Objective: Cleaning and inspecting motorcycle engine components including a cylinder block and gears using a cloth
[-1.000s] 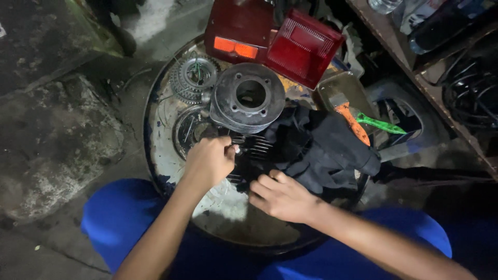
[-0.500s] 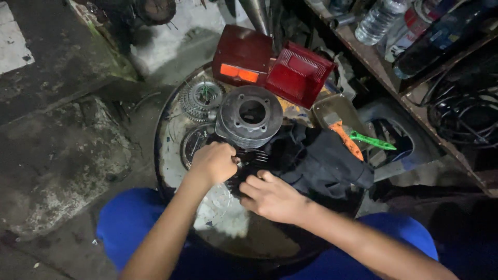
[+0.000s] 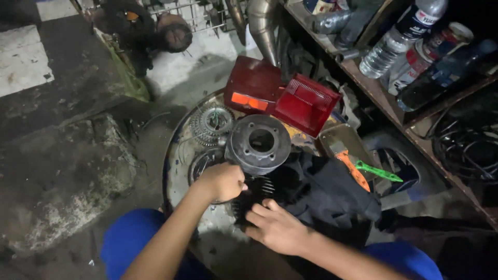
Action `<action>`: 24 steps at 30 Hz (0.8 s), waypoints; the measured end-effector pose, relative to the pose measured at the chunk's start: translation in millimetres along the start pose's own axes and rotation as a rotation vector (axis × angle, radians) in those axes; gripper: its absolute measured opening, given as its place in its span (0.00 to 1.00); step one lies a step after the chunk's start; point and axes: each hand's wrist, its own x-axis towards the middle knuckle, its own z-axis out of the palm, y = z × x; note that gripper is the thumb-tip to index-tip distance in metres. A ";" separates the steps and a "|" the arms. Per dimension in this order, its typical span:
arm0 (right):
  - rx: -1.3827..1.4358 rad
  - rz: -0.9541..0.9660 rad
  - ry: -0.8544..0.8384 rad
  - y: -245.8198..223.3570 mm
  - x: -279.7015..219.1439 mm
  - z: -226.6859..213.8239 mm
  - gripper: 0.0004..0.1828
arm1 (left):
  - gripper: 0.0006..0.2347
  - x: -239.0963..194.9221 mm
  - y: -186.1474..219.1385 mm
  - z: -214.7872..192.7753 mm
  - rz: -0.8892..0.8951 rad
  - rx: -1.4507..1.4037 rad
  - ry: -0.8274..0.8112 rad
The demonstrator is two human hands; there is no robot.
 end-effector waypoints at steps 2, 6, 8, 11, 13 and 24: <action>-0.021 0.000 -0.038 0.3 -3.1 -13.0 0.13 | 0.18 -4.8 -2.9 1.1 0.004 0.016 0.018; -0.114 -0.029 -0.125 -2.1 -15.8 -11.4 0.12 | 0.18 -5.6 -9.8 8.3 0.023 -0.014 0.075; -0.118 -0.042 -0.076 0.4 -11.8 -4.5 0.14 | 0.16 -1.8 -11.0 11.6 0.017 -0.004 0.094; -0.130 -0.035 -0.007 -2.7 -7.5 6.0 0.15 | 0.16 1.7 -15.0 16.0 0.041 -0.003 0.103; -0.137 -0.025 0.005 -3.5 -5.5 8.6 0.15 | 0.19 2.2 -14.7 14.2 0.068 -0.021 0.099; -0.118 -0.035 -0.134 -1.8 -6.1 -17.5 0.12 | 0.16 4.4 -16.8 17.9 0.056 0.003 0.132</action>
